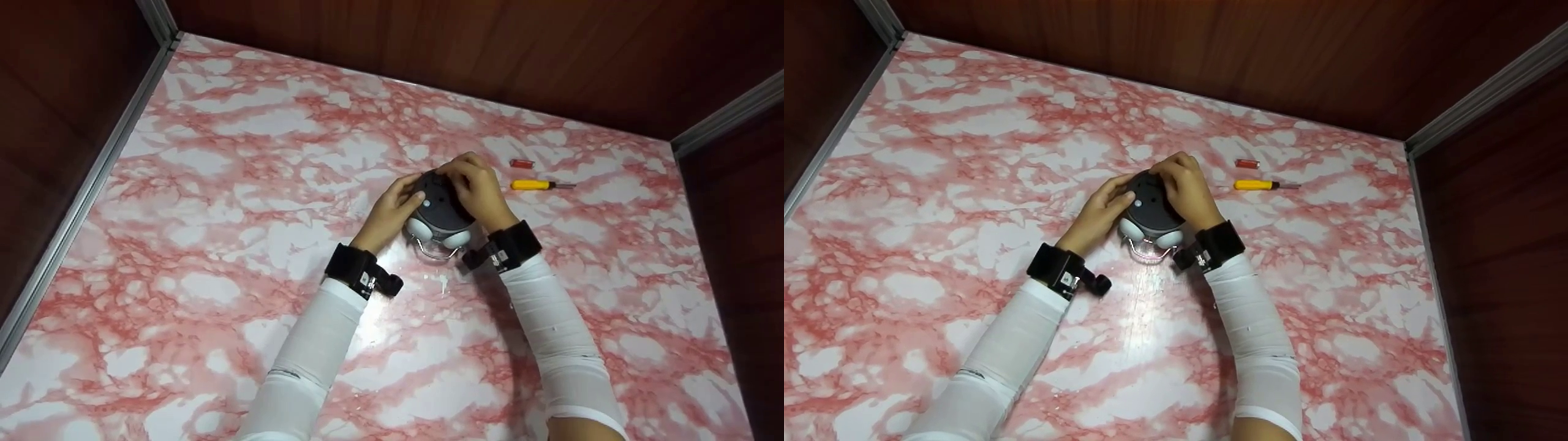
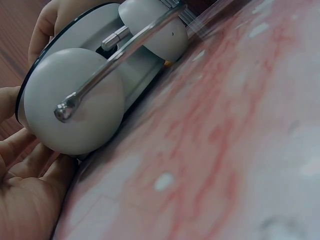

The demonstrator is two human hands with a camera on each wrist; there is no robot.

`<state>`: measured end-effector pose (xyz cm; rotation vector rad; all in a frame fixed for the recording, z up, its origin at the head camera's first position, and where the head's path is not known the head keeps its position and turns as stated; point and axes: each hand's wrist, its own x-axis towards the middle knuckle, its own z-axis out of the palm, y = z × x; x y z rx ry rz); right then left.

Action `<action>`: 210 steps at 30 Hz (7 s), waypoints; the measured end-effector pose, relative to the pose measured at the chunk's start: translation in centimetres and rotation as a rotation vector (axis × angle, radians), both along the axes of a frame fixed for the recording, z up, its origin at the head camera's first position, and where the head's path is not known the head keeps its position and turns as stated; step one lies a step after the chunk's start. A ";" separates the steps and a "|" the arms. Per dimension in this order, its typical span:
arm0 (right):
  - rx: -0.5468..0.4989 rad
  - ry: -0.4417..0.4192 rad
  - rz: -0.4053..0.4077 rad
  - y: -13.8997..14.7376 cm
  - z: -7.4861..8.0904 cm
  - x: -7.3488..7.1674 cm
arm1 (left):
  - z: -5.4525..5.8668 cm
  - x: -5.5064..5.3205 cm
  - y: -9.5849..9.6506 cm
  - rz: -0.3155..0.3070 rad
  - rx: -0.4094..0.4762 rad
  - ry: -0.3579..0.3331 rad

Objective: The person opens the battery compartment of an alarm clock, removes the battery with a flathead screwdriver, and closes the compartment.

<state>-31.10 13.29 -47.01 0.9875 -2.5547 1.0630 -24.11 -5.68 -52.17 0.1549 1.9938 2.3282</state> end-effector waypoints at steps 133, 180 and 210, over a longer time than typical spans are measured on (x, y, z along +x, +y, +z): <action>0.420 -0.209 0.115 4.8 3.3 3.7 | 4.2 0.5 -2.8 -0.304 -0.353 0.072; 0.305 -0.175 0.132 6.1 3.5 3.7 | 4.0 -0.1 -3.6 -0.286 -0.239 0.047; 0.409 -0.369 0.237 4.4 4.0 4.9 | 4.6 0.6 -2.6 -0.142 -0.165 -0.190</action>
